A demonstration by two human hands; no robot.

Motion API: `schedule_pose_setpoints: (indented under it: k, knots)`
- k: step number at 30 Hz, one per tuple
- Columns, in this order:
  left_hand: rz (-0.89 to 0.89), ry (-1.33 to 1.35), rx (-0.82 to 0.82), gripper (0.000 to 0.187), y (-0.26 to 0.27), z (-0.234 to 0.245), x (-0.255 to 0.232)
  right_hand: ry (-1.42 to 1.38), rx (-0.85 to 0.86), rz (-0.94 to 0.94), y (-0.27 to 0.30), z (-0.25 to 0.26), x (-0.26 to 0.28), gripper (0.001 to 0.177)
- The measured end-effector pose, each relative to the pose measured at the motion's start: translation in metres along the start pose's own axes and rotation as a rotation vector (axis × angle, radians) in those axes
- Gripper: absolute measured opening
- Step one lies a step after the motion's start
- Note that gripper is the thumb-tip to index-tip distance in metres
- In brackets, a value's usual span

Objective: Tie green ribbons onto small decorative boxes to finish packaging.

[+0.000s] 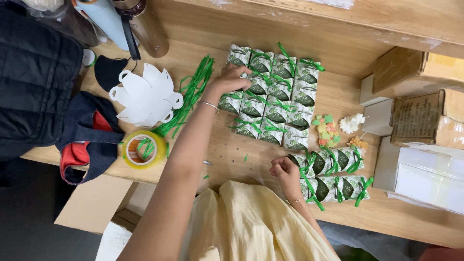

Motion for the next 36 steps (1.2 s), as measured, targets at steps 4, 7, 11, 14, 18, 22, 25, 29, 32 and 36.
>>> schedule_pose_setpoints:
  k: [4,7,11,14,18,22,25,29,32,36]
  knots:
    - [-0.029,0.092,0.136,0.028,-0.034,-0.033,0.040,-0.009,-0.020,0.012,-0.002,0.005,-0.011,0.011]
    - [-0.011,0.062,-0.247,0.018,-0.036,-0.034,0.063,-0.008,-0.012,-0.020,-0.003,0.005,-0.014,0.011]
    - [-0.094,-0.148,-0.342,0.018,-0.008,-0.017,0.056,0.017,0.006,0.004,-0.004,0.000,-0.007,0.011]
    - [-0.070,-0.167,-0.345,0.017,0.015,0.003,0.047,0.032,0.014,-0.005,-0.005,-0.001,-0.006,0.011]
    - [-0.254,0.022,-0.644,0.014,0.065,0.053,0.022,-0.009,0.035,0.020,-0.002,-0.001,-0.006,0.010]
    - [-0.317,0.176,-0.758,0.019,0.140,0.091,-0.014,0.038,0.050,-0.002,0.000,-0.001,-0.006,0.011]
    - [-0.369,0.303,-0.689,0.016,0.198,0.082,-0.033,0.070,0.043,-0.006,0.001,-0.004,-0.003,0.012]
    - [-0.222,0.440,-0.485,0.010,0.258,0.029,-0.028,0.116,0.122,0.113,0.010,-0.031,0.036,0.011]
    - [-0.189,0.408,-0.419,0.011,0.289,-0.010,-0.016,0.307,0.247,0.220,0.009,-0.055,0.073,0.015]
    - [-0.165,0.303,-0.376,0.013,0.307,-0.040,-0.001,0.426,0.199,0.405,-0.012,-0.071,0.103,0.013]
Point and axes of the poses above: each hand's wrist, its own y-axis away from the middle knuckle, its own z-axis out of the back of the hand, x = y × z, the point moved 3 cm from there along -y, towards the middle knuckle, and after that the axes turned 3 degrees about z, right-handed, at the moved point
